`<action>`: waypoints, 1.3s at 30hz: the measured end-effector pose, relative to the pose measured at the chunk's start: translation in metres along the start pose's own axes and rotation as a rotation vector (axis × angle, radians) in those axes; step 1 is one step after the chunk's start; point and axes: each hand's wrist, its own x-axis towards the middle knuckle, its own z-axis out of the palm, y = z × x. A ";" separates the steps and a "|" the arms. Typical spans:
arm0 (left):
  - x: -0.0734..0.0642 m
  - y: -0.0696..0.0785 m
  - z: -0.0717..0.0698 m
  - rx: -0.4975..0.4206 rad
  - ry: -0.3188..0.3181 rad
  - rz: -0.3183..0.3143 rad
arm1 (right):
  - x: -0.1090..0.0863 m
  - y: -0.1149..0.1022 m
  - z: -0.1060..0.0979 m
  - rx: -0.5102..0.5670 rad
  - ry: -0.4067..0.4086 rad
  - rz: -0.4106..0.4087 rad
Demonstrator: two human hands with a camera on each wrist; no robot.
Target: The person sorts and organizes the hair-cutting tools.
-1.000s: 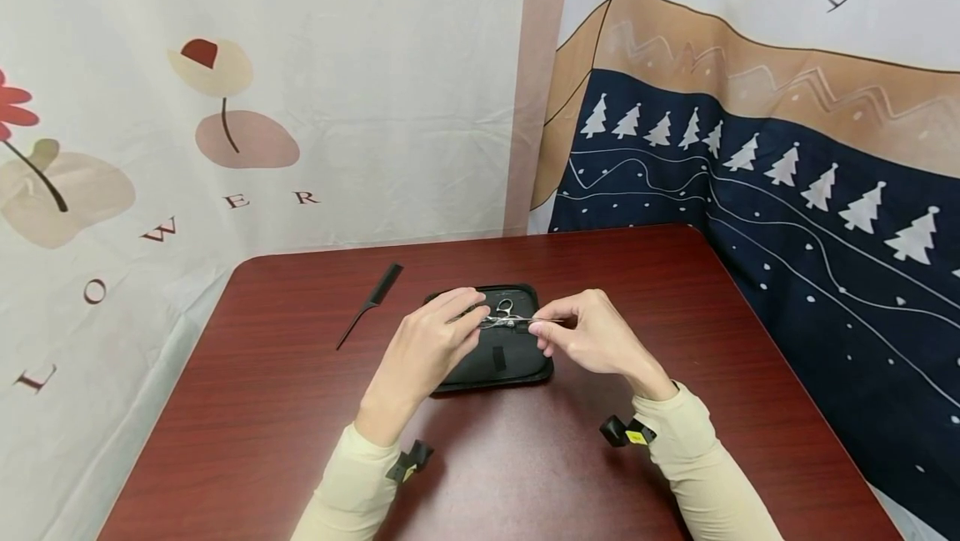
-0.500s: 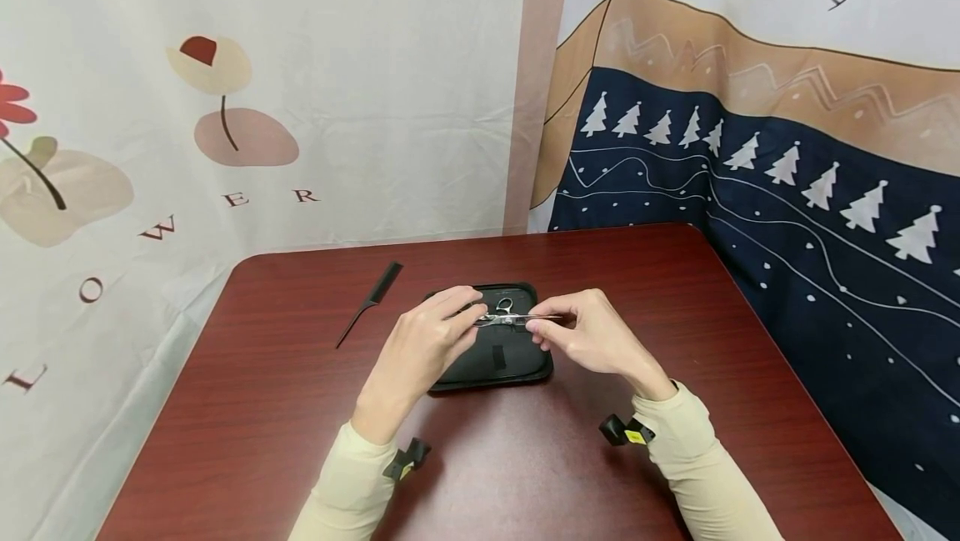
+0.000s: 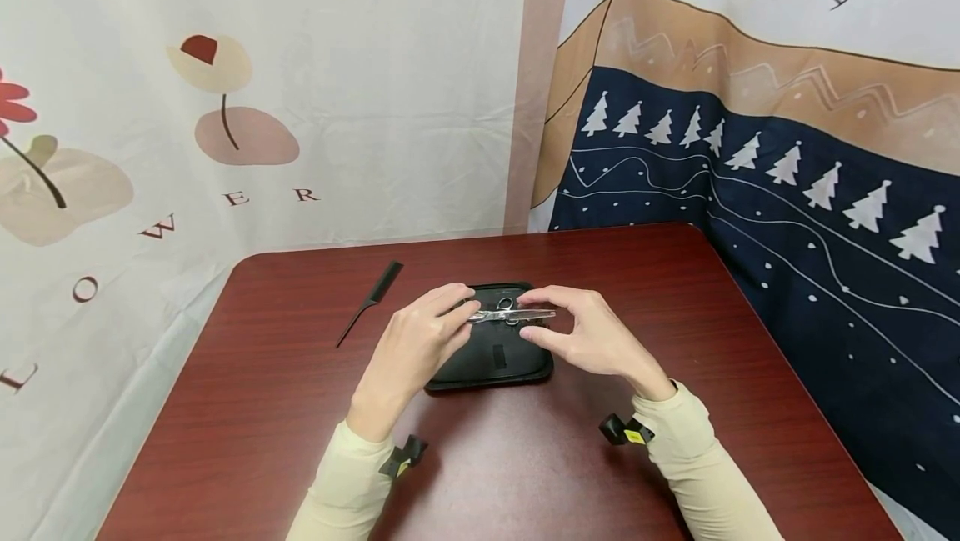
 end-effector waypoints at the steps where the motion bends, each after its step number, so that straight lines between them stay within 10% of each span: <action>1: 0.000 0.000 0.000 0.000 -0.001 -0.004 | 0.000 0.000 0.000 -0.009 -0.005 -0.004; 17: -0.008 -0.026 -0.001 -0.009 0.015 -0.066 | 0.002 0.013 -0.005 -0.088 -0.029 0.005; 25: -0.015 -0.042 -0.001 -0.034 -0.031 -0.141 | 0.006 0.033 -0.003 -0.171 0.056 -0.071; 39: -0.025 -0.059 0.001 -0.145 -0.163 -0.298 | 0.010 0.071 0.008 -0.229 -0.070 0.008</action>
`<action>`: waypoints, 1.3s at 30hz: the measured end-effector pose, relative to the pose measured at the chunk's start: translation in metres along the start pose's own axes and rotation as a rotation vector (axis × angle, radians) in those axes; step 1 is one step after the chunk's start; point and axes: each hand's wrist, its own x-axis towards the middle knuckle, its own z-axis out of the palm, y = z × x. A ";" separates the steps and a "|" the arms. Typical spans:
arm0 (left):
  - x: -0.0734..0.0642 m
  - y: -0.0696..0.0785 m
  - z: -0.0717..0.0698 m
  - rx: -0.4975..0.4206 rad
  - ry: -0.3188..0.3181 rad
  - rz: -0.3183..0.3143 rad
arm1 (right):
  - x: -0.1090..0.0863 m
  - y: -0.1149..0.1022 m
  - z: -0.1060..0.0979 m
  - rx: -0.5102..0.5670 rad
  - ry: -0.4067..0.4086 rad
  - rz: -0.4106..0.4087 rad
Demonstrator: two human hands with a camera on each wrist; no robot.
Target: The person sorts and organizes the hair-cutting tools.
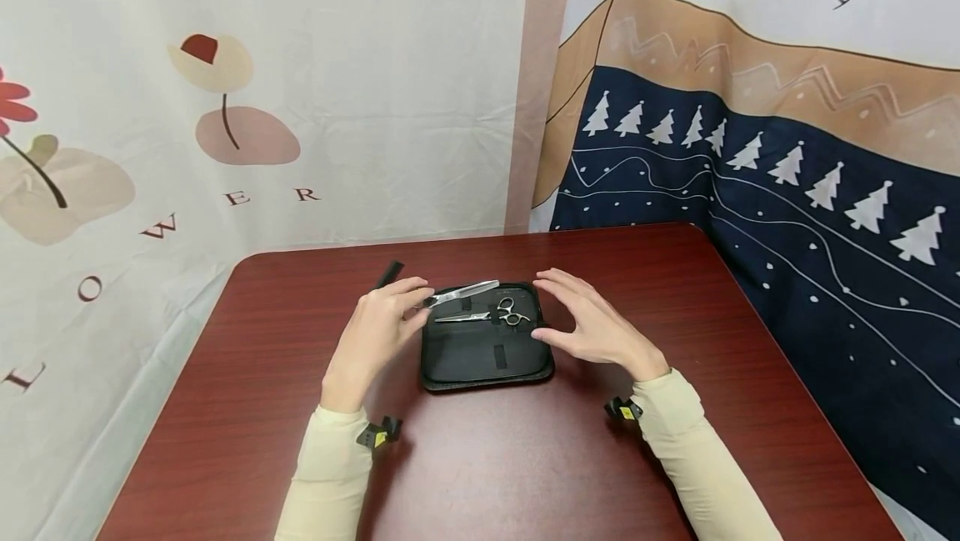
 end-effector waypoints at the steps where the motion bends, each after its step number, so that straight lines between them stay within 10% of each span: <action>1: 0.000 -0.001 0.001 -0.010 -0.012 -0.011 | 0.000 0.002 0.002 -0.009 -0.009 0.004; 39: -0.015 -0.062 0.022 0.037 -0.294 -0.137 | -0.002 0.030 0.032 -0.085 -0.203 0.064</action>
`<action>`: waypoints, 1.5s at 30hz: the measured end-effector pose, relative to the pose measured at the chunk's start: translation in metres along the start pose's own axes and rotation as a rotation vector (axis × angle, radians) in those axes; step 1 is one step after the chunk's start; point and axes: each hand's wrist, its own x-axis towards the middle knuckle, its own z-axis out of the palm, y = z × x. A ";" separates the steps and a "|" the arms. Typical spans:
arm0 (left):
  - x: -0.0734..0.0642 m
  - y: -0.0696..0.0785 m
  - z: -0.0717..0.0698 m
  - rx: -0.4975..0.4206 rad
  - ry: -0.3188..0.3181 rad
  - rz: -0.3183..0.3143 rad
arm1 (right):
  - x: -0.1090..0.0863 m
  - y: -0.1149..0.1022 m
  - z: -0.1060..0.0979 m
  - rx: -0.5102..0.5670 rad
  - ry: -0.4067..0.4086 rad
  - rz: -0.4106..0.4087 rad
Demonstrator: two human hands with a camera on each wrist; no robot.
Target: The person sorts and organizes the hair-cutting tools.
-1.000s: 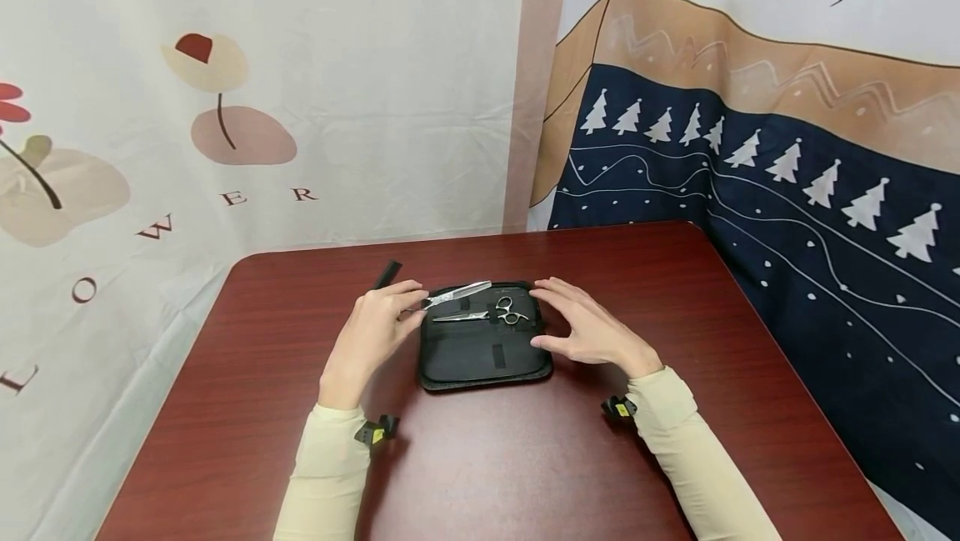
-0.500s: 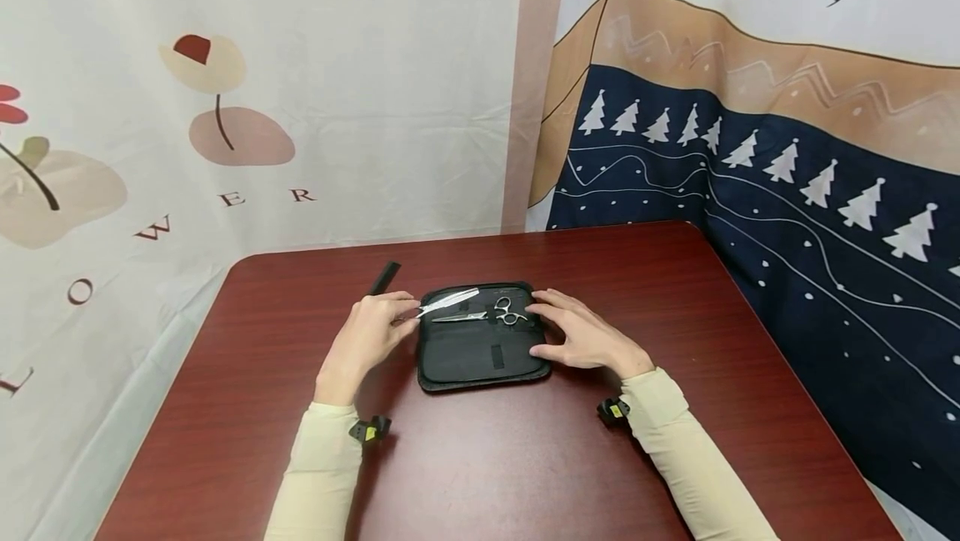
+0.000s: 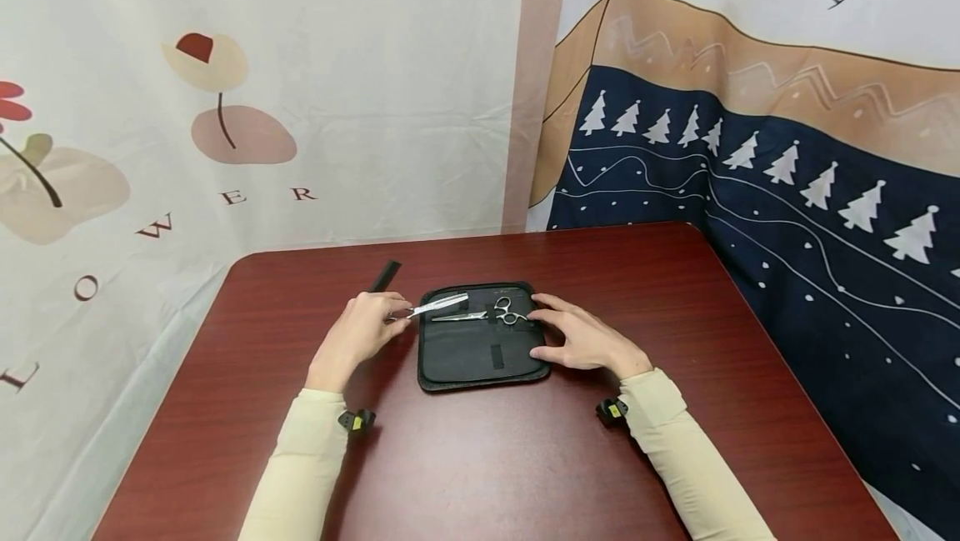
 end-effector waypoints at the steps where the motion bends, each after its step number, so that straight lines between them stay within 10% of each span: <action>1: 0.000 -0.002 0.000 0.000 -0.007 -0.003 | 0.000 0.000 0.000 0.000 0.000 0.000; 45: 0.024 -0.025 0.003 -0.065 -0.200 -0.057 | -0.001 0.003 0.001 0.003 0.004 -0.015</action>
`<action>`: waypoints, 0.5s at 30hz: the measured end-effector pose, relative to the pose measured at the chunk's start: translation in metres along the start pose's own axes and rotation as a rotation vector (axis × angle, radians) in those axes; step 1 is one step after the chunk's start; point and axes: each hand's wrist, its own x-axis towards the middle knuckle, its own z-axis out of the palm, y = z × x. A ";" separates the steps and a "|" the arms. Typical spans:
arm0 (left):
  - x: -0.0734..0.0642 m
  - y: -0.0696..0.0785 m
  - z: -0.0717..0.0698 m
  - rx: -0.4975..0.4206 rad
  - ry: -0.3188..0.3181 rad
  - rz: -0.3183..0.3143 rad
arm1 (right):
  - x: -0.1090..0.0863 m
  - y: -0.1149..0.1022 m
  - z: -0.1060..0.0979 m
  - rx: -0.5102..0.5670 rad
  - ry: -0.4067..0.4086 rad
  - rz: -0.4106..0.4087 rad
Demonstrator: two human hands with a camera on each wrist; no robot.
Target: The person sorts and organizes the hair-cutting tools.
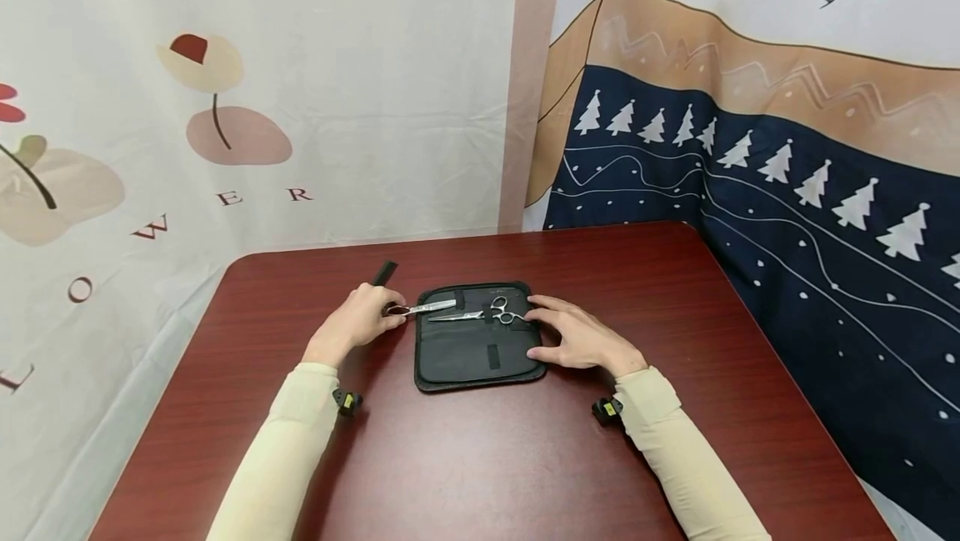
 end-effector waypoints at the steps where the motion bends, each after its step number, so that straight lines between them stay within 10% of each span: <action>1: 0.001 0.000 0.001 0.000 0.007 0.006 | 0.000 0.000 0.000 -0.002 0.000 0.001; 15: 0.011 0.006 0.009 0.030 0.064 0.039 | 0.001 0.002 0.001 0.014 -0.004 0.000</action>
